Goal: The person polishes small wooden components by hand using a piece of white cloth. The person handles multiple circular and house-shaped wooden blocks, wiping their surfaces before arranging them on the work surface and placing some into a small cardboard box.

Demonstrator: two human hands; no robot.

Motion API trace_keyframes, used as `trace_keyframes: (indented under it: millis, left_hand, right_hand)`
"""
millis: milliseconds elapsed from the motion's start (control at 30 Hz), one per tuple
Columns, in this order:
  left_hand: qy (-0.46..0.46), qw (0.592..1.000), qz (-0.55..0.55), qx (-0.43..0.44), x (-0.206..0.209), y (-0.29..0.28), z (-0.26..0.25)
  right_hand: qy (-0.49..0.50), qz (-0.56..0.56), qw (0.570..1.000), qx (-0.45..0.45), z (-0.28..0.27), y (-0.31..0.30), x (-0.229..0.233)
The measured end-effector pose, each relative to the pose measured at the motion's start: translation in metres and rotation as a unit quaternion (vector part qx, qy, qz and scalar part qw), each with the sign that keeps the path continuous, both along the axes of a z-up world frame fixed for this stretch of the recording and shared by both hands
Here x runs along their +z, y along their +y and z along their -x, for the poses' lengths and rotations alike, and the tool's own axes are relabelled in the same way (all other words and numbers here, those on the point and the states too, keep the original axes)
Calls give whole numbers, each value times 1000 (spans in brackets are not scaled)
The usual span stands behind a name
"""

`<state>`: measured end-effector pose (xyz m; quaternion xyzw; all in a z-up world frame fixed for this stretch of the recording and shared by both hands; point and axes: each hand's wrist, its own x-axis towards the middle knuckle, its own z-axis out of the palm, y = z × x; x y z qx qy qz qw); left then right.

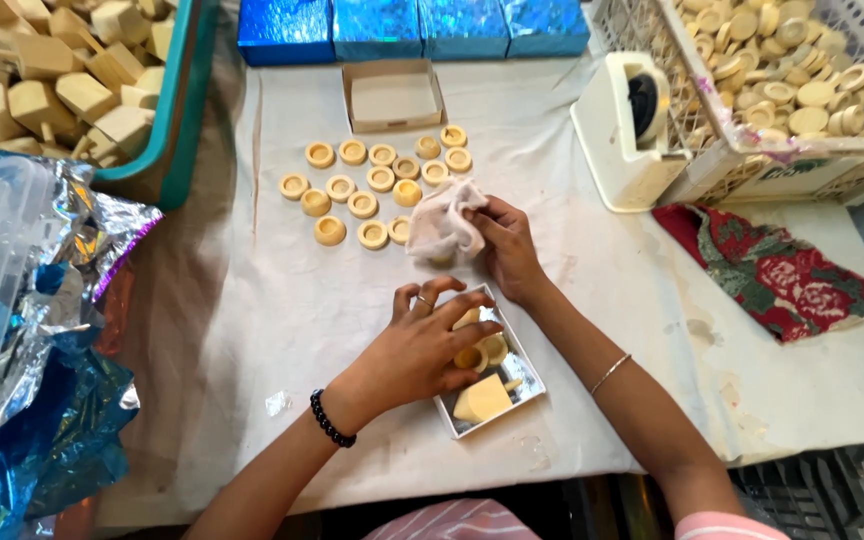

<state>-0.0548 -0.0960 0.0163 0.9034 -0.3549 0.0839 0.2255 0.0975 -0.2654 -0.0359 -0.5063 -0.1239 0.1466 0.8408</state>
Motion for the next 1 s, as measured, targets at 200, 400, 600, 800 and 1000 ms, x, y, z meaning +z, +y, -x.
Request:
trace_keyframes:
  millis: [200, 400, 600, 800, 1000]
  left_hand:
    - [21, 994, 109, 19, 20, 17, -10]
    - [-40, 980, 182, 73, 17, 28, -23]
    - [-206, 960, 131, 137, 12, 49, -35]
    - [-214, 958, -30, 188, 12, 68, -97]
    - [-108, 956, -118, 247, -37, 81, -232]
  right_hand:
    - [-40, -81, 986, -141, -39, -42, -15]
    - [-95, -66, 950, -290, -70, -83, -38]
    - [-112, 79, 927, -349, -88, -89, -56]
    - [-180, 189, 910, -323, -64, -64, -22]
    - [-177, 236, 904, -311, -81, -66, -48]
